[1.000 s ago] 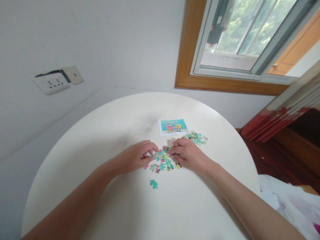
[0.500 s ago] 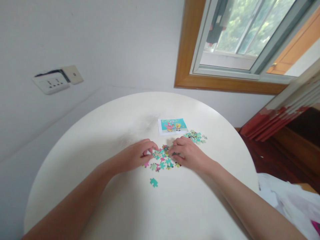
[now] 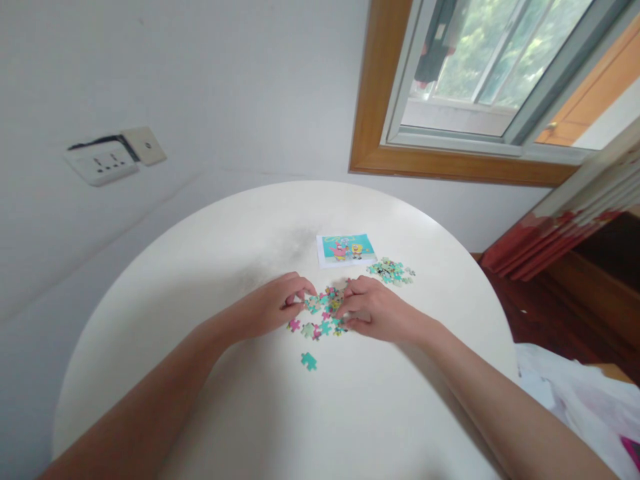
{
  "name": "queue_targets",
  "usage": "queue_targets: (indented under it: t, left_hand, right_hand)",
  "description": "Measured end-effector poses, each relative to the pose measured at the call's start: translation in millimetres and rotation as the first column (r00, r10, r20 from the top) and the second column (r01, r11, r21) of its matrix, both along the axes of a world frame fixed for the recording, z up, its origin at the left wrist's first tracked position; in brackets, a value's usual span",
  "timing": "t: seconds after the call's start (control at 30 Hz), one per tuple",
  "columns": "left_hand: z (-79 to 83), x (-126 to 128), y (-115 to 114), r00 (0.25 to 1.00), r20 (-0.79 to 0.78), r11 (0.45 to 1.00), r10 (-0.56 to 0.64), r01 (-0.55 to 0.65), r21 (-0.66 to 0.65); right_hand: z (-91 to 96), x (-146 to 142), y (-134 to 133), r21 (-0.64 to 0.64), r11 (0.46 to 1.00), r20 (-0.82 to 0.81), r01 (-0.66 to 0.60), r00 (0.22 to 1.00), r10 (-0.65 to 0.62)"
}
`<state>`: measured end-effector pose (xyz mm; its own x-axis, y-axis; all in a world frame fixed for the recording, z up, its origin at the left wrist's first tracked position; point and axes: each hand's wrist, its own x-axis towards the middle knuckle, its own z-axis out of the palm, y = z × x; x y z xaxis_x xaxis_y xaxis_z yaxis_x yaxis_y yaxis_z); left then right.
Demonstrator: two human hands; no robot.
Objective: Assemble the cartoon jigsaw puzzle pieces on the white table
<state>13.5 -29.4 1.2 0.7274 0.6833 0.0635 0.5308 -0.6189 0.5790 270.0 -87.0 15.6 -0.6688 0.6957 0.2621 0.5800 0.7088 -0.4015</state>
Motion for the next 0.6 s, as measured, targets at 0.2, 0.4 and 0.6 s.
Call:
queue_targets:
  t: [0.2, 0.4, 0.6]
  left_hand:
    - [0.4, 0.2, -0.4, 1.000, 0.013, 0.999, 0.002, -0.002, -0.041]
    - [-3.5, -1.2, 2.9, 1.000, 0.021, 1.000, 0.004, -0.004, 0.000]
    - [0.9, -1.4, 1.5, 1.000, -0.004, 1.000, 0.018, -0.018, 0.005]
  right_hand:
    - [3.6, 4.0, 1.1, -0.002, 1.000, 0.001, 0.020, 1.000, -0.020]
    - [10.0, 5.6, -1.1, -0.089, 0.992, 0.010, -0.092, 0.996, 0.093]
    - [4.0, 5.0, 0.8, -0.047, 0.998, 0.010, -0.043, 0.999, 0.044]
